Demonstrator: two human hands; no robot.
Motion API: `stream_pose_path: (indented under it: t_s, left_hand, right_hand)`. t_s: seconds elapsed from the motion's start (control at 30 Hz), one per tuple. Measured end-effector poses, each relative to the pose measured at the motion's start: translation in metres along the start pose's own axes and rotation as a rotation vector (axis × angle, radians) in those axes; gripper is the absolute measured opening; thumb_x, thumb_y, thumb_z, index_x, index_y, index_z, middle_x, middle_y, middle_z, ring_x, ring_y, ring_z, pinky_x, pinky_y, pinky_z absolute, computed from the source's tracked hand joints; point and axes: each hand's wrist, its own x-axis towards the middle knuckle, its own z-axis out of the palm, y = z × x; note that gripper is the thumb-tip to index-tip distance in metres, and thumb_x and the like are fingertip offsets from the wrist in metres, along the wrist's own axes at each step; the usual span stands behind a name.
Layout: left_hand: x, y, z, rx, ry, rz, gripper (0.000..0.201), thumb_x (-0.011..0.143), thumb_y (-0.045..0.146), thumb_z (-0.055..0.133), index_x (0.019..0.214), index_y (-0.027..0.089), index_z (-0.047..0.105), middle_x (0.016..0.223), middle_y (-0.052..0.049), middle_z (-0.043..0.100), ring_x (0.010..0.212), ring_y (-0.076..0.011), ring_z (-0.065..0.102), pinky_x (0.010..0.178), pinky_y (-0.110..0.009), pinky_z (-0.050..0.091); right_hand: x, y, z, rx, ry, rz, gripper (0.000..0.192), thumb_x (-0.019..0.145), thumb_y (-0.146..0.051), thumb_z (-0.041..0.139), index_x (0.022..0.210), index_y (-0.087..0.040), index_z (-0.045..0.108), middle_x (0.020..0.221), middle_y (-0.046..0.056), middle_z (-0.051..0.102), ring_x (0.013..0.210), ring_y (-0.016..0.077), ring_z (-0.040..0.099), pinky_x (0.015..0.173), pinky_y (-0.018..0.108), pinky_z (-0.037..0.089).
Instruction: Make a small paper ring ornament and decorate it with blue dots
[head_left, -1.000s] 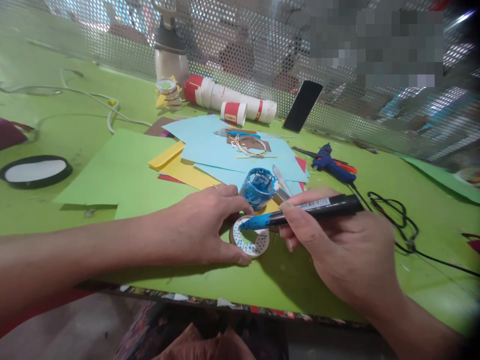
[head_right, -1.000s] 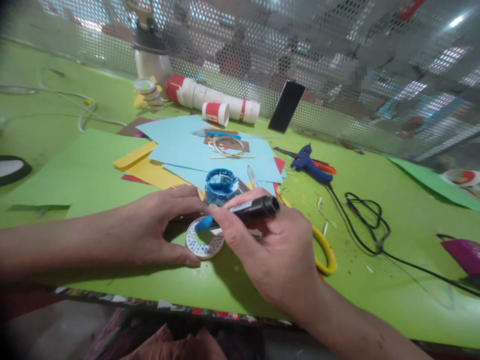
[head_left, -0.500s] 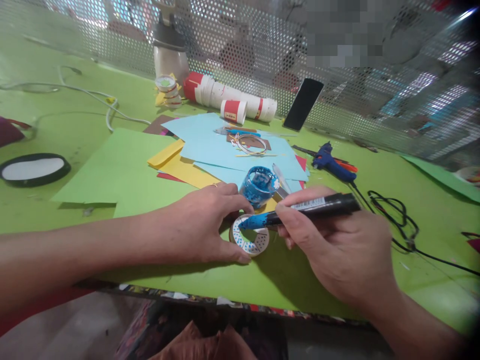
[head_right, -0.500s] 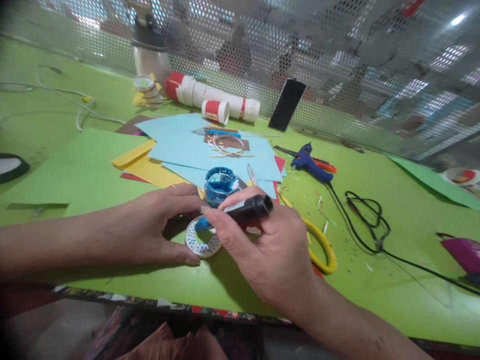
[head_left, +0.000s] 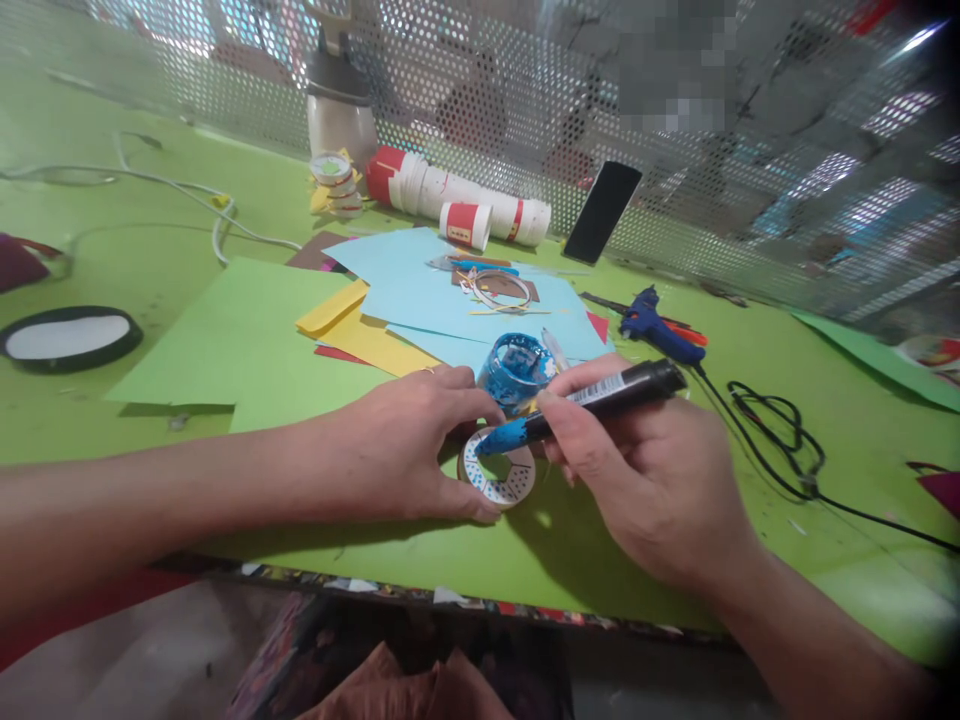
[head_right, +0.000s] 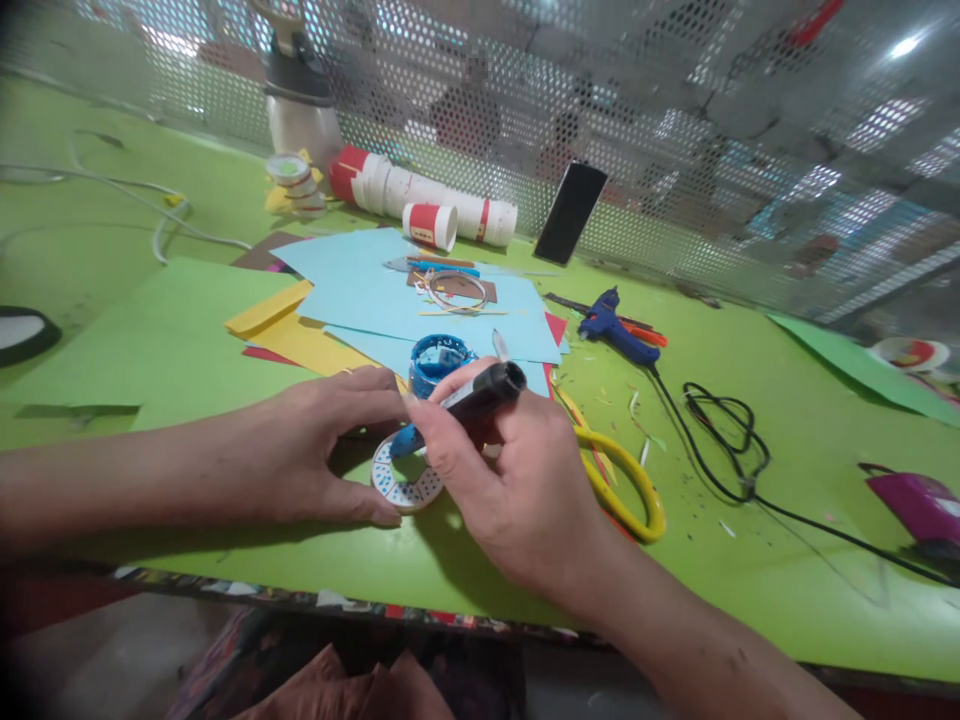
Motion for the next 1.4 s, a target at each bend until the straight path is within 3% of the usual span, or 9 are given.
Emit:
stream_pose_path:
  t_s: [0.2,0.4,0.8,1.07,1.4]
  left_hand:
    - [0.000,0.000,0.000,-0.017,-0.013,-0.037,0.040,0.066,0.036,0.080,0.101,0.021,0.069,0.091,-0.001,0.056,0.082,-0.0189,0.054,0.070,-0.029,0.041]
    - [0.000,0.000,0.000,0.007,-0.024,-0.067,0.047,0.065,0.040,0.081,0.106,0.021,0.069,0.093,-0.001,0.056,0.084,-0.0194,0.055,0.070,-0.029,0.041]
    - [-0.001,0.000,0.000,0.001,-0.017,-0.034,0.047,0.069,0.040,0.079,0.110,0.020,0.068,0.095,-0.003,0.058,0.086,-0.0201,0.055,0.071,-0.030,0.042]
    - [-0.001,-0.002,0.001,0.001,-0.018,-0.006,0.048,0.070,0.039,0.078,0.112,0.020,0.067,0.096,-0.003,0.056,0.090,-0.0218,0.055,0.076,-0.032,0.042]
    - [-0.001,-0.001,0.001,0.010,-0.016,-0.015,0.044,0.070,0.040,0.078,0.108,0.020,0.068,0.092,-0.002,0.056,0.085,-0.0199,0.054,0.071,-0.030,0.041]
  right_hand:
    - [-0.009,0.002,0.002,0.021,0.056,-0.016,0.015,0.088,-0.028,0.066,0.078,-0.019,0.062,0.056,-0.007,0.057,0.041,0.0049,0.049,0.040,0.017,0.041]
    - [-0.013,0.004,-0.001,0.077,0.286,0.081,0.020,0.088,-0.038,0.067,0.078,-0.021,0.064,0.055,-0.005,0.060,0.043,0.0094,0.054,0.043,0.024,0.045]
    - [-0.012,0.005,0.001,0.049,0.158,0.063,0.019,0.088,-0.033,0.067,0.075,-0.021,0.064,0.054,-0.005,0.059,0.042,0.0091,0.054,0.042,0.023,0.043]
    - [-0.012,0.007,0.001,0.038,0.140,0.044,0.015,0.088,-0.031,0.067,0.078,-0.020,0.066,0.056,-0.005,0.062,0.042,0.0086,0.055,0.042,0.022,0.045]
    - [-0.012,0.007,0.002,0.023,0.129,0.045,0.014,0.088,-0.030,0.067,0.077,-0.020,0.065,0.056,-0.004,0.064,0.041,0.0088,0.056,0.041,0.021,0.044]
